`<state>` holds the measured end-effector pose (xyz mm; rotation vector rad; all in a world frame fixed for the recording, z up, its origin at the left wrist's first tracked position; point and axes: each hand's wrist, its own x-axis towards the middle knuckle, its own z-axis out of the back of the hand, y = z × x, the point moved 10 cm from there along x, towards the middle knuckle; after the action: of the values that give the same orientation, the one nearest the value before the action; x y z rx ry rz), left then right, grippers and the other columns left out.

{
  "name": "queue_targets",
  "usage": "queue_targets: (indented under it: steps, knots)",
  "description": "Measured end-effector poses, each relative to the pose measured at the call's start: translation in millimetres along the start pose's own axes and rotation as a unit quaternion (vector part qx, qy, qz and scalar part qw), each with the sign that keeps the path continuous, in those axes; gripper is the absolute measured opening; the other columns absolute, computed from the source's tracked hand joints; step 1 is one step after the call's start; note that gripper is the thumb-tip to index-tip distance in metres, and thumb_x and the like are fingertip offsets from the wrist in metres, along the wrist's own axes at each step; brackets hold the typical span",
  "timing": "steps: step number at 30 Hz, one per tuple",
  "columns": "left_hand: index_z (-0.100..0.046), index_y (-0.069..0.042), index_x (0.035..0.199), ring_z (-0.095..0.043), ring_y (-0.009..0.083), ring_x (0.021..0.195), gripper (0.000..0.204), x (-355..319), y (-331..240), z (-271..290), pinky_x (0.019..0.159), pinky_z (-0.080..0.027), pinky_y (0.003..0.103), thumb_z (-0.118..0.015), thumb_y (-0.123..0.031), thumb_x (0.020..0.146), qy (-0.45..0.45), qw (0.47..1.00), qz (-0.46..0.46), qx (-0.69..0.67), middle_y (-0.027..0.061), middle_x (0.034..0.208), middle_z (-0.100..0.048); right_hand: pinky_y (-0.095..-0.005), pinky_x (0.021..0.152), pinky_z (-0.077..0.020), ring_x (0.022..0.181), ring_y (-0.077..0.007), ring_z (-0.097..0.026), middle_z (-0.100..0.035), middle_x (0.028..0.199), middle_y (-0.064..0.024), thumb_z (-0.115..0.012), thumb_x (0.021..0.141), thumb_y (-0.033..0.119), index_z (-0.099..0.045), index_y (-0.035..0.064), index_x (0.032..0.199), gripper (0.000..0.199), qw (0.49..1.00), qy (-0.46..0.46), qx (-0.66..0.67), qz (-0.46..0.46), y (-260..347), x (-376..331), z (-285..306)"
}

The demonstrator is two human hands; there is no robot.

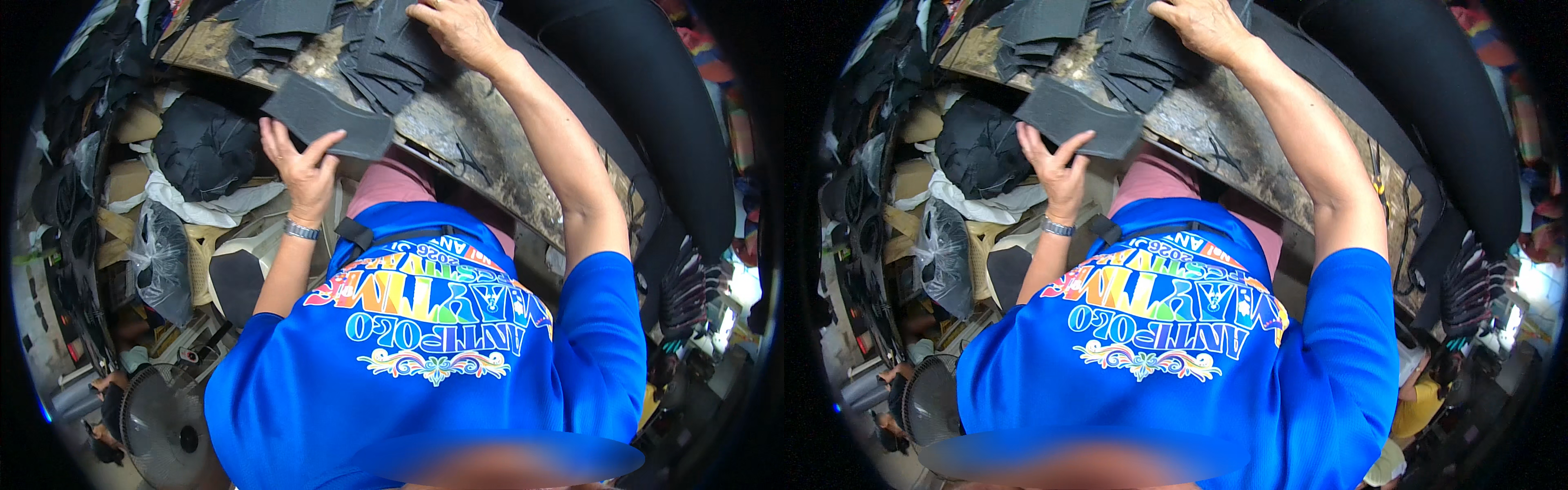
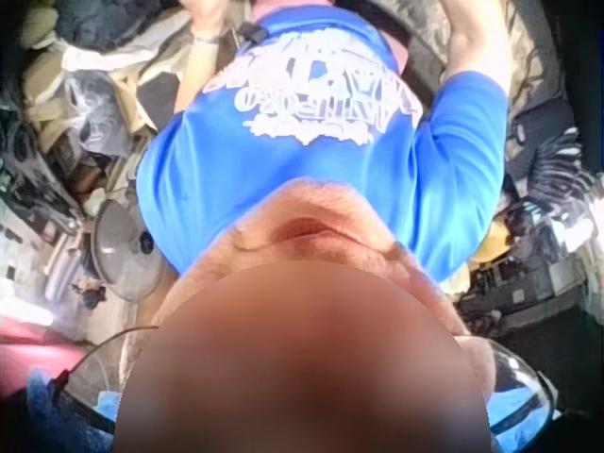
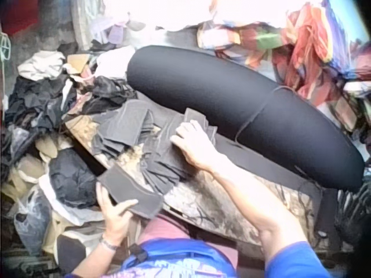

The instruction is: The person uses yellow-handled scissors to cut a large sheet of black fabric into smaller rectangular pieces. They repeatedly cut along marked lines, stack the cut pieces, and continue cutting the remaining fabric until the sheet is fully divided.

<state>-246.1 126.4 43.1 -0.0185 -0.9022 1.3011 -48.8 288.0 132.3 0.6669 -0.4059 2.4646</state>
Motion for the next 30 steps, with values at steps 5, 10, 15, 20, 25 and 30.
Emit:
queue_targets:
  steps: [5, 10, 15, 20, 25, 30]
  knots:
    - [-0.077, -0.029, 0.106, -0.008, 0.0409, 0.148, 0.042, 7, 27, 26, 0.12, -0.007, 0.048, -0.075, -0.007, 0.069, -0.066, 0.996, 0.031, -0.045, 0.022, 0.16, -0.015, -0.0484, 0.093, -0.0426, 0.101, -0.0336, -0.055, -0.058, 0.097, -0.013, -0.059, 0.079, 0.012, -0.061, 0.0069, 0.089, 0.011, 0.995, -0.084, -0.047, 0.002, 16, -26, 47]
    - [-0.077, -0.028, 0.105, -0.012, 0.0405, 0.148, 0.037, 21, 19, 8, 0.12, -0.009, 0.045, -0.077, -0.01, 0.074, -0.044, 0.994, 0.032, -0.093, 0.0258, 0.158, -0.02, -0.0434, 0.077, -0.0508, 0.089, -0.0328, -0.061, -0.06, 0.091, -0.0118, -0.058, 0.082, 0.011, -0.062, 0.0087, 0.087, 0.007, 0.993, -0.052, 0.039, -0.094, -10, -35, 25]
    - [-0.078, -0.03, 0.103, -0.015, 0.04, 0.148, 0.037, 26, -8, 2, 0.119, -0.008, 0.049, -0.078, -0.011, 0.071, -0.027, 0.998, -0.005, -0.054, 0.0245, 0.156, -0.026, -0.0459, 0.079, -0.0494, 0.087, -0.0355, -0.06, -0.059, 0.09, -0.0131, -0.058, 0.082, 0.008, -0.059, 0.0066, 0.087, 0.005, 0.986, -0.075, 0.117, -0.097, -20, -9, 1]
    - [-0.078, -0.029, 0.104, -0.016, 0.0394, 0.147, 0.034, 3, 14, 33, 0.119, -0.011, 0.048, -0.078, -0.012, 0.074, -0.094, 0.994, 0.027, -0.051, 0.0228, 0.157, -0.025, -0.0437, 0.092, -0.0463, 0.087, -0.0329, -0.063, -0.064, 0.092, -0.0121, -0.064, 0.08, 0.004, -0.061, 0.006, 0.093, 0.014, 0.985, -0.15, 0.044, -0.069, -5, -29, 65]
    - [-0.077, -0.027, 0.105, -0.023, 0.0404, 0.145, 0.025, -13, 65, 59, 0.118, -0.015, 0.041, -0.08, -0.025, 0.08, -0.144, 0.982, 0.107, -0.049, 0.0307, 0.155, -0.023, -0.0425, 0.071, -0.0516, 0.081, -0.0344, -0.064, -0.067, 0.092, -0.0147, -0.06, 0.088, 0.007, -0.063, 0.0056, 0.103, 0.016, 0.959, -0.2, -0.083, -0.184, -28, -122, 131]
    - [-0.078, -0.031, 0.103, -0.019, 0.0446, 0.145, 0.025, 8, 65, 77, 0.118, -0.013, 0.05, -0.08, -0.026, 0.079, -0.173, 0.983, 0.051, 0.031, 0.0263, 0.157, -0.022, -0.0468, 0.078, -0.0511, 0.093, -0.0319, -0.066, -0.067, 0.097, -0.0118, -0.056, 0.084, 0.005, -0.058, 0.0149, 0.115, 0.032, 0.873, 0.12, -0.133, -0.453, -83, -202, 54]
